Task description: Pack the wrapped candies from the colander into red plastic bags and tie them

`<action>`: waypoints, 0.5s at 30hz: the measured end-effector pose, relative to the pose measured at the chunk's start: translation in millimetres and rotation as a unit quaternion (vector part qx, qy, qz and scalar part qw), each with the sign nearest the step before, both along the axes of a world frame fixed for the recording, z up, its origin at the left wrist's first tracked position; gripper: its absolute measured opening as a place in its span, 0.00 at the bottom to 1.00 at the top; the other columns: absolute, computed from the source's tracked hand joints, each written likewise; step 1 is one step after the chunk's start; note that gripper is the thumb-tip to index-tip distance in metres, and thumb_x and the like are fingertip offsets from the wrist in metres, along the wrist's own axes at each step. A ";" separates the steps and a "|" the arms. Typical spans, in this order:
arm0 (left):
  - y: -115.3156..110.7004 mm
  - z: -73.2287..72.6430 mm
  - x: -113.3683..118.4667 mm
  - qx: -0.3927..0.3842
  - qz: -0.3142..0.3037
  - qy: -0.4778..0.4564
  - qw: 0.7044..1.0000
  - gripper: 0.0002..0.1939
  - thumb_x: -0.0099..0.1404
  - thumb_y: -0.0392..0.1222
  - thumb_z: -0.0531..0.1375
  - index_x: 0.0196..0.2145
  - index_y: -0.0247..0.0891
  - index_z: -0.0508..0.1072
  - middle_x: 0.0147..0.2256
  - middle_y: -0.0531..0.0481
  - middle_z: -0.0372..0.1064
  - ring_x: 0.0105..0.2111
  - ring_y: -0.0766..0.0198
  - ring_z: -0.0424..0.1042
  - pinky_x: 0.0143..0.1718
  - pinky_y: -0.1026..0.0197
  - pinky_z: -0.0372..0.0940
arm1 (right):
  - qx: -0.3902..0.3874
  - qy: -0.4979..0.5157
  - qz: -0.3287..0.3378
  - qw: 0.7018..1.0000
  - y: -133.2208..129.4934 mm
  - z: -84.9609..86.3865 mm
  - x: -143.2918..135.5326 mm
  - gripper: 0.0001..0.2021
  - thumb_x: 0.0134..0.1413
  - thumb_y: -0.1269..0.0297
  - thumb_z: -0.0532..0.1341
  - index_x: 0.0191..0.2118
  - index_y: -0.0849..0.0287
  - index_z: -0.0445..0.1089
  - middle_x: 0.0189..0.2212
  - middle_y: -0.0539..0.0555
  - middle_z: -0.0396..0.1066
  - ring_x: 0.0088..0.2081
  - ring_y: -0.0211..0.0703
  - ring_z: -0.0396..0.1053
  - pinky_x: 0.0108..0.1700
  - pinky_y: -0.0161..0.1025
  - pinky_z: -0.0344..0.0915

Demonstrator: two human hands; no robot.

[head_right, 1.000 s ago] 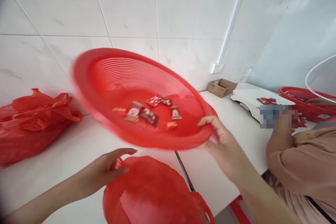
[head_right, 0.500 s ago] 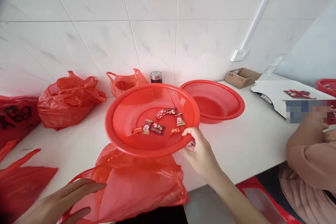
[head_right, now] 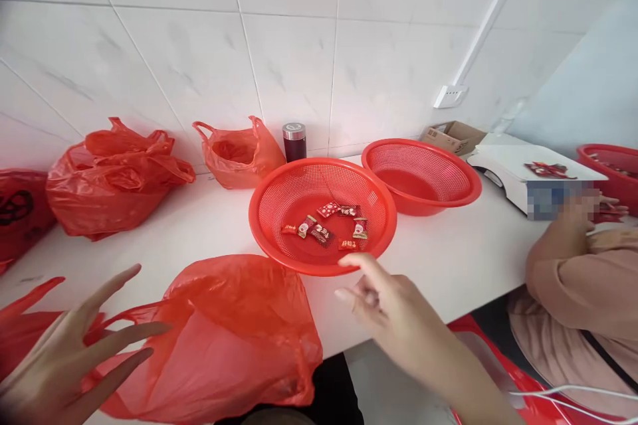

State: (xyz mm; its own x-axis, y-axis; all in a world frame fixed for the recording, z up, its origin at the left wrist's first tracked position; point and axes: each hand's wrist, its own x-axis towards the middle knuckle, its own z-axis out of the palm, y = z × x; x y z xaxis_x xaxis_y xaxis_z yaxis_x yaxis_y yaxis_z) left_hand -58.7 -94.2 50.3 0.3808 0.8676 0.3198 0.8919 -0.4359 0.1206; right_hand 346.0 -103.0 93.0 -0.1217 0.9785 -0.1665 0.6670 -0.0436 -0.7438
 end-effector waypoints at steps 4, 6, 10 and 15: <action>1.3 -11.6 -2.9 -0.053 -0.032 0.017 0.998 0.12 0.63 0.46 0.56 0.39 0.53 0.79 0.70 0.58 0.32 0.53 0.44 0.66 0.43 0.49 0.71 | -0.013 0.095 0.214 0.972 -12.5 6.0 -82.5 0.13 0.62 0.51 0.55 0.49 0.46 0.68 0.40 0.47 0.75 0.40 0.38 0.74 0.41 0.31 0.68; 3.5 -16.7 -1.0 -0.091 -0.026 0.026 0.995 0.14 0.63 0.43 0.55 0.41 0.54 0.79 0.68 0.54 0.42 0.50 0.49 0.70 0.42 0.54 0.71 | 0.043 0.043 0.332 0.941 -9.7 -14.6 -125.6 0.13 0.60 0.55 0.59 0.48 0.52 0.71 0.48 0.53 0.73 0.48 0.45 0.71 0.52 0.39 0.65; 9.1 -17.1 2.2 -0.215 0.023 -0.005 0.976 0.17 0.62 0.38 0.52 0.40 0.50 0.79 0.47 0.46 0.75 0.40 0.53 0.76 0.42 0.56 0.70 | 0.116 -0.161 0.320 0.926 10.4 -72.6 -166.3 0.16 0.57 0.59 0.61 0.50 0.60 0.72 0.67 0.67 0.45 0.65 0.75 0.44 0.61 0.69 0.43; 15.0 10.4 -2.2 -0.357 0.034 -0.242 0.902 0.08 0.61 0.46 0.59 0.34 0.45 0.78 0.34 0.51 0.77 0.35 0.58 0.75 0.37 0.64 0.69 | 0.104 -0.211 0.211 0.949 33.7 -112.6 -149.1 0.28 0.55 0.71 0.58 0.62 0.52 0.60 0.66 0.67 0.48 0.63 0.73 0.50 0.59 0.67 0.50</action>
